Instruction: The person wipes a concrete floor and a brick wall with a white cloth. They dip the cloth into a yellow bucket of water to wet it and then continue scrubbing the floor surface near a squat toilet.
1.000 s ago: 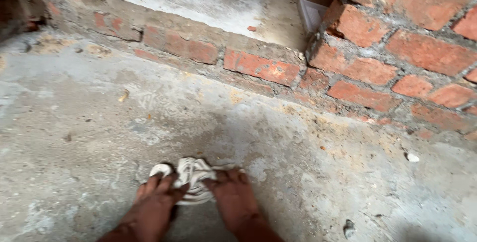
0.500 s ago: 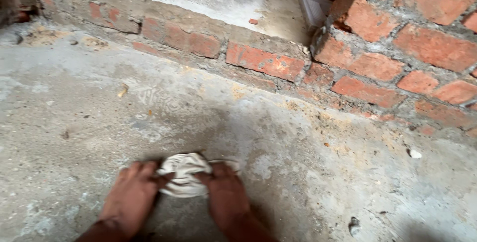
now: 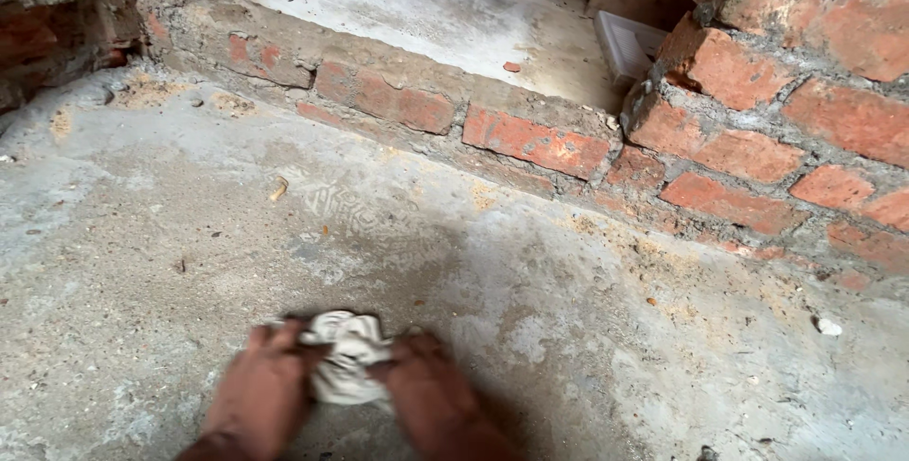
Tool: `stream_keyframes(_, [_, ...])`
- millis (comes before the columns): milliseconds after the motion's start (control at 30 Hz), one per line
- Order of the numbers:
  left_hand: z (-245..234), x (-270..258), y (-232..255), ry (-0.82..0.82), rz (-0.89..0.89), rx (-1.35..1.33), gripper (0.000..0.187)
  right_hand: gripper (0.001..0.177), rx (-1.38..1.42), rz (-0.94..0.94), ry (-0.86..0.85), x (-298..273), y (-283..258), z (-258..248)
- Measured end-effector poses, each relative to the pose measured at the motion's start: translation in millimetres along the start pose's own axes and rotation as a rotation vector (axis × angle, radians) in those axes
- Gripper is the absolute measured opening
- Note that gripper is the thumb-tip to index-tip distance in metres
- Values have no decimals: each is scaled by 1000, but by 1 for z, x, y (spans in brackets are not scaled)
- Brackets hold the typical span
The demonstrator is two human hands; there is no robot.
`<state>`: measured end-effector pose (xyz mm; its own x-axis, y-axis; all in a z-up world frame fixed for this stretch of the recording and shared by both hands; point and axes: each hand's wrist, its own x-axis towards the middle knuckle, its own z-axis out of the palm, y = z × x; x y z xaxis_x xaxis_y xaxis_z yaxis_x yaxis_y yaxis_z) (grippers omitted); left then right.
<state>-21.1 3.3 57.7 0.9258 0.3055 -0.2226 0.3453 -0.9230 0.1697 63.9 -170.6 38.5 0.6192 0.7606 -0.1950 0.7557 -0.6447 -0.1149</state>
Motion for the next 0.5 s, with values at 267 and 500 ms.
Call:
stream_keyframes(267, [34,9,73,-132,296,-132,53,42,-128,432,-235,-29,63,-33])
stream_keyframes(500, [39,26,54,-102,232,-62,52,38,182,473,-38,-24,62,-16])
